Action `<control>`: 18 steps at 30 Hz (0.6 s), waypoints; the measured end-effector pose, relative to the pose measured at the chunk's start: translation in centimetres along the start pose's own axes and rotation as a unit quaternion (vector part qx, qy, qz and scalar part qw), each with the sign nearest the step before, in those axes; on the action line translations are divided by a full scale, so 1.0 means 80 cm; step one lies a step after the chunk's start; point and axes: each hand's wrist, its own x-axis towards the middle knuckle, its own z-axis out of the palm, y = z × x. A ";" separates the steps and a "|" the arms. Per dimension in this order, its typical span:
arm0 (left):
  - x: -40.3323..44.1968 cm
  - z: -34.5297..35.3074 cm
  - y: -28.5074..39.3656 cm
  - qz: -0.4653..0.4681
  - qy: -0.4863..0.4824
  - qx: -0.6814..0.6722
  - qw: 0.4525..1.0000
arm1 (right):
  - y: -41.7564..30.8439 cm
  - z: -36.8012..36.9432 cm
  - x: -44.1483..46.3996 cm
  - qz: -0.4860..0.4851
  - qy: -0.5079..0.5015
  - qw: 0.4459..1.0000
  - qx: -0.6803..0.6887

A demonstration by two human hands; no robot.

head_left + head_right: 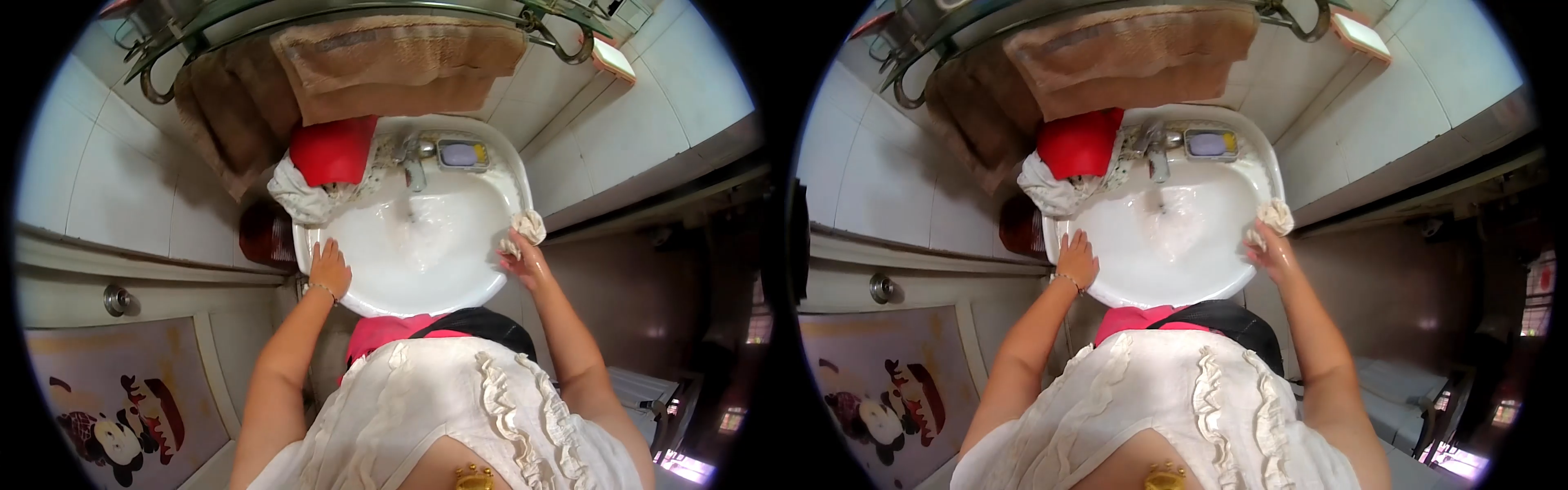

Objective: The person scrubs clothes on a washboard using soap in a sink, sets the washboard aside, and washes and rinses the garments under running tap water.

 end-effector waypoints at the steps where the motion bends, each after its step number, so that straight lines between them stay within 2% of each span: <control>1: 0.002 0.008 0.011 0.004 0.008 0.007 1.000 | -0.006 0.004 0.002 -0.004 -0.013 1.000 -0.007; 3: 0.025 0.032 0.038 0.070 -0.145 -0.027 0.987 | -0.023 0.017 0.004 -0.004 -0.024 1.000 -0.008; 4: 0.023 0.054 0.053 0.127 -0.119 -0.088 0.981 | -0.032 0.024 0.008 0.001 -0.039 0.999 -0.010; 6: 0.033 0.044 0.085 0.187 -0.214 -0.194 0.939 | -0.052 0.035 0.023 0.004 -0.035 0.999 -0.019; 8: 0.043 0.050 0.105 0.153 -0.200 -0.349 0.903 | -0.073 0.044 0.045 0.007 -0.052 0.997 -0.059; 9: 0.050 0.051 0.108 0.153 -0.200 -0.348 0.903 | -0.081 0.050 0.058 -0.003 -0.051 0.997 -0.057; 11: 0.057 0.030 0.108 0.110 0.000 -0.415 0.903 | -0.105 0.066 0.074 -0.031 -0.066 0.996 -0.050; 12: 0.064 0.014 0.103 0.109 -0.001 -0.413 0.904 | -0.116 0.073 0.084 -0.059 -0.082 0.994 -0.043; 14: 0.085 -0.056 0.086 -0.029 -0.003 -0.542 0.840 | -0.133 0.081 0.103 -0.080 -0.117 0.990 -0.023; 16: 0.107 -0.089 0.070 -0.079 0.101 -0.545 0.828 | -0.146 0.095 0.104 -0.110 -0.103 0.987 0.060; 18: 0.133 -0.122 0.059 -0.043 0.266 -0.471 0.840 | -0.140 0.100 0.113 -0.111 -0.092 0.986 0.079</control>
